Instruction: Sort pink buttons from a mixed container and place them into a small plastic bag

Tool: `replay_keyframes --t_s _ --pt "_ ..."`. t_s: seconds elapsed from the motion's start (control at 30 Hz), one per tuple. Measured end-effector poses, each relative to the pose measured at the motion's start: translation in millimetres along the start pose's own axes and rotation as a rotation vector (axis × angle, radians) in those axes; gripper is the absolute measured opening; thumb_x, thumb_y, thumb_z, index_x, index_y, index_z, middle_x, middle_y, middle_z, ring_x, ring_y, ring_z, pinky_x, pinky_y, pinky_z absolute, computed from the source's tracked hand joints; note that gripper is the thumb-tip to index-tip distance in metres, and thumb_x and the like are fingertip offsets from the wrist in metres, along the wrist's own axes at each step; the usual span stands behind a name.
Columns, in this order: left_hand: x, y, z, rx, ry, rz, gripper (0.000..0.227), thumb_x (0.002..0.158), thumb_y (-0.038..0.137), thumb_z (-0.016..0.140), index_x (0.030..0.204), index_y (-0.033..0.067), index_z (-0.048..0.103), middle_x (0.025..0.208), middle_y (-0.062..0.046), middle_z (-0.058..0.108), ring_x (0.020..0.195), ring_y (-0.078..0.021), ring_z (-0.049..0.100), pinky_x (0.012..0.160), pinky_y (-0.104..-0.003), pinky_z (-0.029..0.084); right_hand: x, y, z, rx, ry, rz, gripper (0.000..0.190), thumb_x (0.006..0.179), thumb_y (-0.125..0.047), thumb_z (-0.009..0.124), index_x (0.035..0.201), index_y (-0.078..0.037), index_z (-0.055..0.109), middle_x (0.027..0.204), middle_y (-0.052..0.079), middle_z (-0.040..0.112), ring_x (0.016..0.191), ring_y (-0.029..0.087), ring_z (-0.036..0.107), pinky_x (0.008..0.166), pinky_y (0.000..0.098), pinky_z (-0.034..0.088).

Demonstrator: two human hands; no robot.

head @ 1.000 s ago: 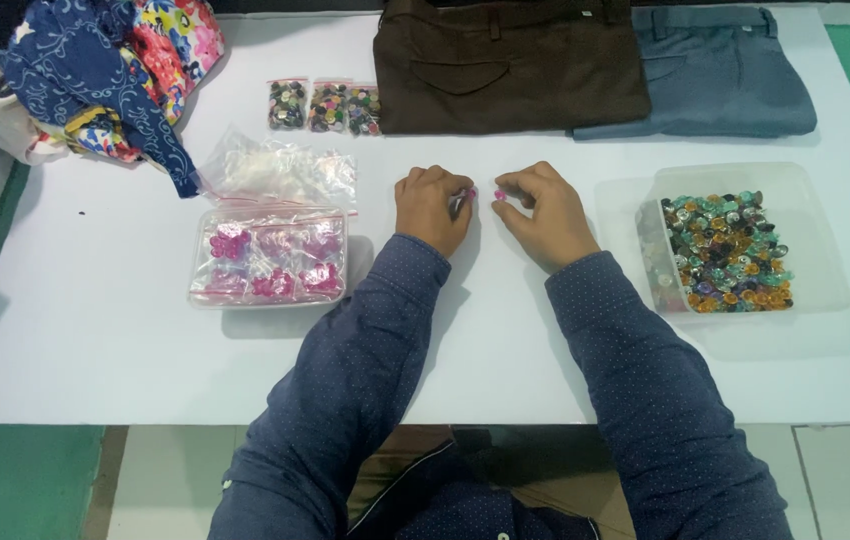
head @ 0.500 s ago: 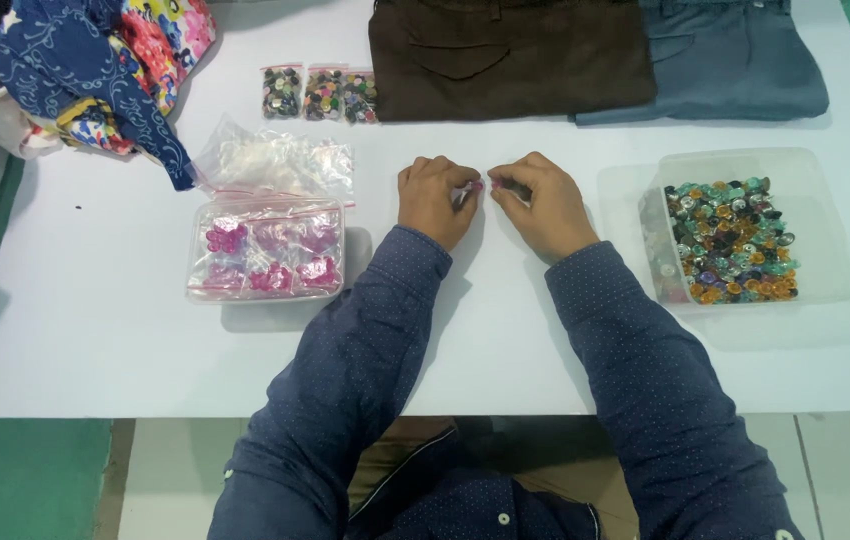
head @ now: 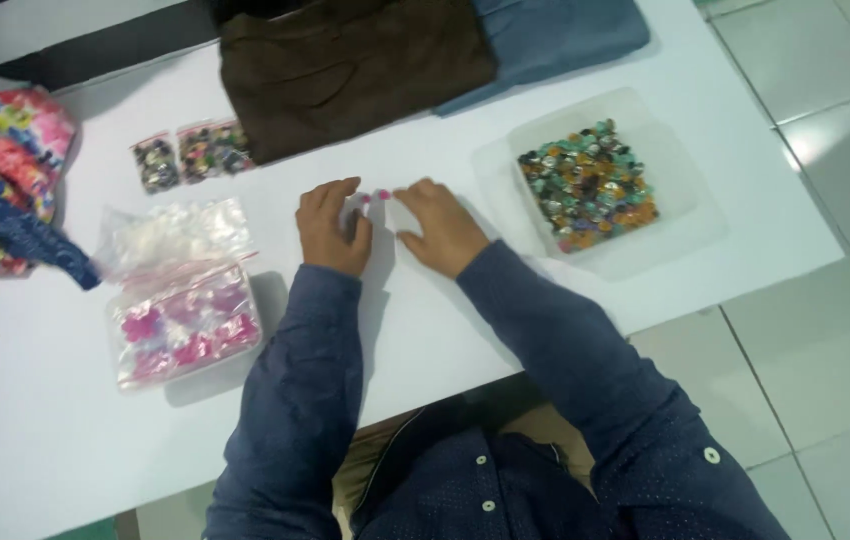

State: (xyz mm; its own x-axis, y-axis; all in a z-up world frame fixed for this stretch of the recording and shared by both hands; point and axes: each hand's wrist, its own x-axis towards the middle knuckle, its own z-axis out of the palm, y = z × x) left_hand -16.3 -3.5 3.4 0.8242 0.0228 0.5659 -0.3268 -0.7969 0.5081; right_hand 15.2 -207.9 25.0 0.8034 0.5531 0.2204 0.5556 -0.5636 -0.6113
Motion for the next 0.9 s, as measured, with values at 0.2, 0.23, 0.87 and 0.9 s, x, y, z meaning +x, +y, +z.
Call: replay_keyframes --t_s 0.2,0.23,0.87,0.9 --pt "20 78 3 -0.210 0.036 0.225 0.042 0.082 -0.002 0.059 0.120 0.0122 0.069 0.109 -0.004 0.064 0.106 -0.0279 0.058 0.099 -0.040 0.044 -68 -40 -125 0.144 -0.021 -0.068 0.027 0.094 -0.018 0.066 0.115 -0.005 0.074 0.109 0.019 0.071 0.106 0.040 0.068 0.089 0.0456 0.054" --pt "28 97 4 -0.216 0.026 0.223 0.042 0.082 -0.002 0.059 0.120 0.0122 0.069 0.109 -0.004 0.064 0.106 -0.0279 0.058 0.099 -0.040 0.044 -76 -25 -144 0.147 -0.020 -0.057 0.027 0.094 -0.018 0.066 0.115 -0.005 0.074 0.109 0.019 0.071 0.106 0.040 0.068 0.089 0.0456 0.054" --pt "95 219 128 0.314 -0.646 0.550 0.005 0.082 0.014 0.076 0.081 0.0130 0.080 0.104 -0.013 0.069 0.111 -0.0320 0.054 0.099 -0.053 0.038 -128 63 -214 -0.421 -0.281 0.442 0.060 0.104 -0.042 0.033 0.072 -0.004 0.068 0.064 0.021 0.066 0.070 0.039 0.070 0.064 0.0487 0.056" --pt "93 212 134 0.305 -0.685 0.506 0.004 0.078 0.015 0.077 0.081 0.0128 0.080 0.106 -0.015 0.068 0.111 -0.0329 0.053 0.101 -0.056 0.036 -128 61 -217 -0.400 -0.327 0.461 0.057 0.103 -0.038 0.031 0.068 -0.008 0.065 0.058 0.017 0.063 0.063 0.031 0.068 0.059 0.0389 0.056"
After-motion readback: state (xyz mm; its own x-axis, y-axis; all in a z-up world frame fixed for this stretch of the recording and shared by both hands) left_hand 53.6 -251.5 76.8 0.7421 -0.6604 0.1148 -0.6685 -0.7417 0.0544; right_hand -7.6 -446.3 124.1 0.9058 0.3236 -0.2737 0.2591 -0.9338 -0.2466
